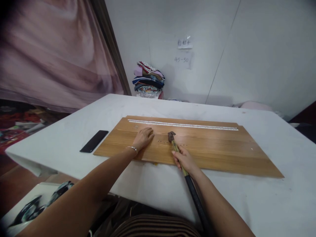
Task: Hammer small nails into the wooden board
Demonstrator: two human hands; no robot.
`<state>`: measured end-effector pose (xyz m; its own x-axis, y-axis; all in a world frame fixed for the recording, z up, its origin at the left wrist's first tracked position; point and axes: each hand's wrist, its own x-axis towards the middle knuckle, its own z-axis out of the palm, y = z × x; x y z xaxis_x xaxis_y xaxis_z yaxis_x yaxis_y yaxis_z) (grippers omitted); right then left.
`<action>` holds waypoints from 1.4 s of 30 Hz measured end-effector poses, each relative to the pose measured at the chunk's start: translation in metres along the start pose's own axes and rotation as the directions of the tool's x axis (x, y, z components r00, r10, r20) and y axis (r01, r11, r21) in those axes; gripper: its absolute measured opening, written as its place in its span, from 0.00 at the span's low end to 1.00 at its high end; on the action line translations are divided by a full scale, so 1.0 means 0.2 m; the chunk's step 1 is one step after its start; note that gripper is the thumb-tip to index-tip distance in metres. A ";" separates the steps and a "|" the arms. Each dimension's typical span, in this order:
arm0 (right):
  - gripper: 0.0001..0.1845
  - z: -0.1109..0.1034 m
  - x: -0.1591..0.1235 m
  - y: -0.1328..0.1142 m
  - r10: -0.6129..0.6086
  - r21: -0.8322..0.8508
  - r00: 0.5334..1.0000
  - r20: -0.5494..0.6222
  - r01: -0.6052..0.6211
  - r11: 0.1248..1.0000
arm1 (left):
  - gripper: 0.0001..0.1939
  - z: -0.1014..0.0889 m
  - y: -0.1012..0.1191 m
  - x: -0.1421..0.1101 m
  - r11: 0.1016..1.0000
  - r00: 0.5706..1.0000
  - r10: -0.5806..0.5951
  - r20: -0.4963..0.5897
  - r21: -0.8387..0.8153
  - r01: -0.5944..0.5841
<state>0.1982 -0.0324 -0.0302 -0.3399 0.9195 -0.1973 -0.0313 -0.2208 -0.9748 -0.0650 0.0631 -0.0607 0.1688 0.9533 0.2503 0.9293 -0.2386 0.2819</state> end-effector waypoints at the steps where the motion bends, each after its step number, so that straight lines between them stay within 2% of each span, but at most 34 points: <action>1: 0.18 0.00 0.00 0.00 0.000 -0.003 1.000 -0.002 0.000 1.000 | 0.15 0.00 0.00 0.00 1.000 1.000 0.002 0.000 0.000 -0.002; 42: 0.18 0.00 0.00 -0.01 -0.009 -0.023 1.000 0.007 0.010 1.000 | 0.14 0.01 -0.01 0.00 1.000 1.000 0.022 -0.016 0.004 -0.022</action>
<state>0.1982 -0.0324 -0.0287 -0.3460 0.9193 -0.1874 -0.0126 -0.2042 -0.9788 -0.0654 0.0643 -0.0621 0.1842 0.9447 0.2713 0.9267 -0.2589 0.2724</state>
